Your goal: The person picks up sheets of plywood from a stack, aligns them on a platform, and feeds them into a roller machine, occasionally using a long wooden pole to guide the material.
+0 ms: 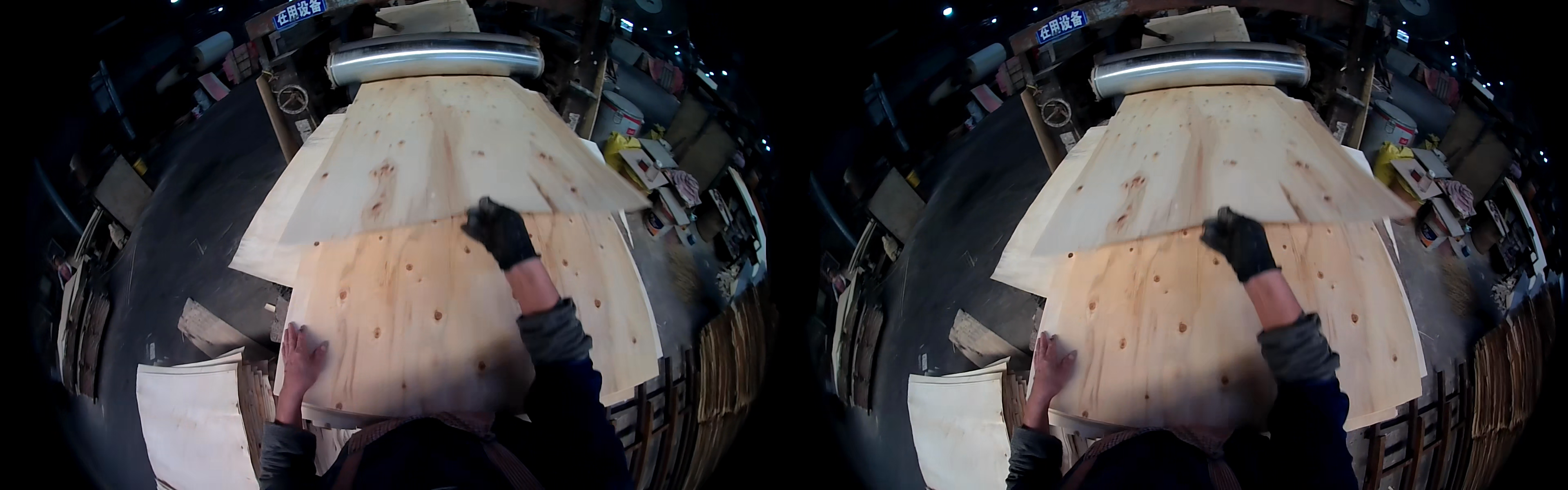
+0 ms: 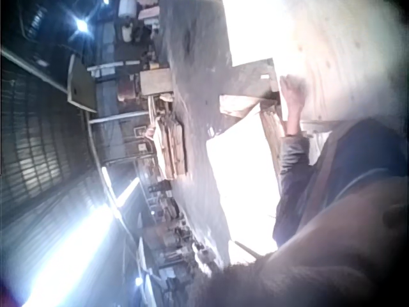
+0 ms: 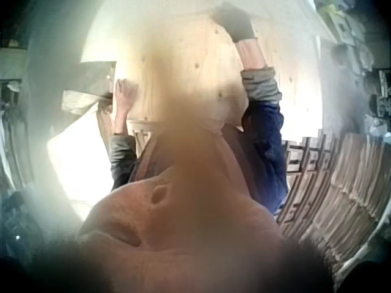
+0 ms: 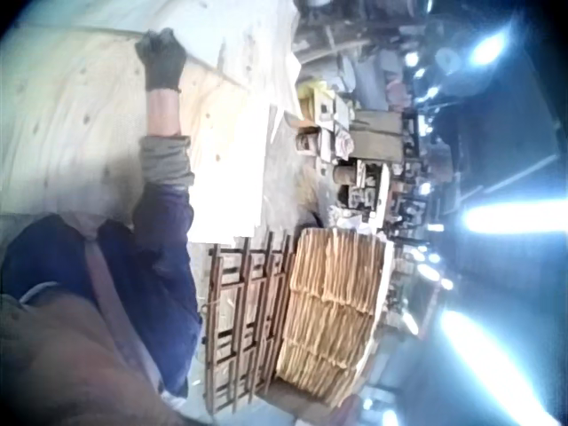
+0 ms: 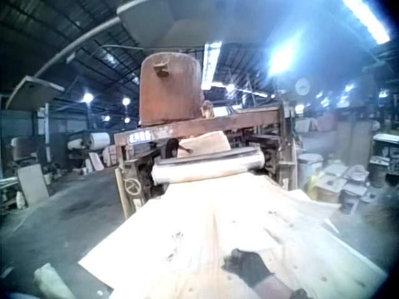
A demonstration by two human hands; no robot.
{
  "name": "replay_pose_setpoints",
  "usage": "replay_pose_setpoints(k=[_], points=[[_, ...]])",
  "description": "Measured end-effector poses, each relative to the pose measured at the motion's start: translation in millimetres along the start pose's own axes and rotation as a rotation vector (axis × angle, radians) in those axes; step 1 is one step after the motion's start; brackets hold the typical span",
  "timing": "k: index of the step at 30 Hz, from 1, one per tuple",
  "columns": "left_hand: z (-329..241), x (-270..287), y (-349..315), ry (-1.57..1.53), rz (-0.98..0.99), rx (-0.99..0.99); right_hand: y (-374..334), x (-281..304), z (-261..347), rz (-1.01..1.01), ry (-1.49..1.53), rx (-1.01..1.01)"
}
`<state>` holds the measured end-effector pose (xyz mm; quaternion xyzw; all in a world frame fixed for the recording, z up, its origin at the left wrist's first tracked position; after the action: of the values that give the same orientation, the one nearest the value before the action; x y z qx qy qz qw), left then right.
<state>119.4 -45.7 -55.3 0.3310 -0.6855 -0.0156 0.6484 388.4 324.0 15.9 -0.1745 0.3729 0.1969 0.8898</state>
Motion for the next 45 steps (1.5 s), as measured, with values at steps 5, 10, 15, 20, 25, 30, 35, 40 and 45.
replay_pose_setpoints(k=[5, 10, 15, 20, 25, 30, 35, 40, 45], points=[[20.8, -8.0, -3.4, -0.227, 0.078, 0.081, 93.4, -2.4, 13.8, 0.197, 0.279, 0.019], [7.3, 16.0, 6.4, -0.994, 0.193, 0.655, 29.6, -10.8, -28.0, 0.17, 0.104, -0.214], [9.9, 48.7, 25.6, -1.269, 0.295, 0.876, -122.8, 17.6, -74.5, 0.204, -0.152, -0.486], [-6.0, 69.8, 40.3, -1.443, 0.362, 0.647, -253.3, 30.6, -70.6, 0.023, -0.16, -0.609], [-32.2, 109.3, 60.9, -1.587, 0.287, 0.569, -318.3, 77.5, -82.4, -0.093, -0.088, -0.567], [-37.7, 143.2, 80.0, -1.792, 0.191, 0.495, -333.9, 113.5, -87.6, 0.012, 0.225, -0.542], [-21.1, 123.7, 88.7, -1.783, 0.083, 0.521, -322.0, 29.0, -26.6, 0.246, -1.579, 0.41], [16.9, 53.4, 108.5, -1.689, 0.149, 0.632, -251.6, 16.4, -14.8, -0.124, -0.71, 0.205], [1.4, 33.0, 90.6, -1.163, 0.14, 0.649, -139.0, 29.5, 8.8, -0.066, -0.382, 0.227]])
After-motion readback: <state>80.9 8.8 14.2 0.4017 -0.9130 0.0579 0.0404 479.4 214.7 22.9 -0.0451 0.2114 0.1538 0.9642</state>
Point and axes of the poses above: each hand's wrist, its own y-axis towards the middle knuckle, its own x-axis out of the back of the hand, z = x × y, the point moved 2 cm from there along y, towards the middle knuckle, and after that the axes turned 8 degrees about -z, right-handed, at the moved point
